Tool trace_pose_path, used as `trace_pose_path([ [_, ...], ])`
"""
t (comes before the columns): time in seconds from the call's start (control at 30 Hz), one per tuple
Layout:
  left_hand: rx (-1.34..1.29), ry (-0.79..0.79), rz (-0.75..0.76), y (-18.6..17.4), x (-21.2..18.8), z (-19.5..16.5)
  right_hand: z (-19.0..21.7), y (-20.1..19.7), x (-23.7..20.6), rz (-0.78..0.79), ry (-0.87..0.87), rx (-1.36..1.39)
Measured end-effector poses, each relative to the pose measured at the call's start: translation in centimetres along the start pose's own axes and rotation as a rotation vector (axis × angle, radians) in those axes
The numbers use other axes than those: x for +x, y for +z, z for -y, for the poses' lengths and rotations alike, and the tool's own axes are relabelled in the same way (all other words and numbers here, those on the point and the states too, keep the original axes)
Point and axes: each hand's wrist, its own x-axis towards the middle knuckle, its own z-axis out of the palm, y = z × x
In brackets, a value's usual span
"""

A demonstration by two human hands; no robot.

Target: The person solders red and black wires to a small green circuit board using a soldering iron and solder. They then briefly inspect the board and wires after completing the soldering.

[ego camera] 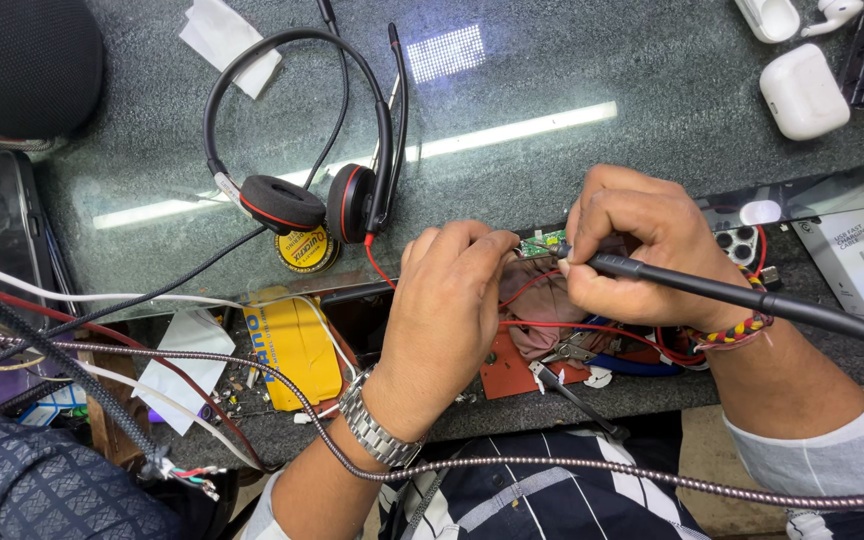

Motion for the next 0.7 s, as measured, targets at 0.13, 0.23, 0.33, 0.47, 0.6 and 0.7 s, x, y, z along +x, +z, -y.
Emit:
trace_pose_path([
  [0.13, -0.001, 0.001, 0.004, -0.02, 0.06, 0.06, 0.14, 0.02, 0.09, 0.0, 0.0, -0.019],
  [0.23, -0.006, 0.001, 0.005, -0.05, 0.03, 0.11, 0.28, 0.09, 0.16, -0.006, -0.008, -0.02],
  [0.33, -0.017, 0.003, -0.006, -0.04, 0.0, 0.17, 0.33, 0.08, 0.21, -0.006, -0.007, -0.035],
  [0.47, -0.024, 0.0, -0.027, 0.06, 0.03, 0.23, 0.32, 0.07, 0.24, -0.003, 0.005, -0.037],
  [0.6, -0.024, -0.004, -0.025, 0.11, 0.01, 0.21, 0.24, 0.08, 0.22, -0.006, -0.011, -0.034],
  [0.7, -0.028, -0.002, -0.011, -0.02, -0.03, 0.26, 0.17, 0.06, 0.21, 0.0, 0.005, -0.052],
])
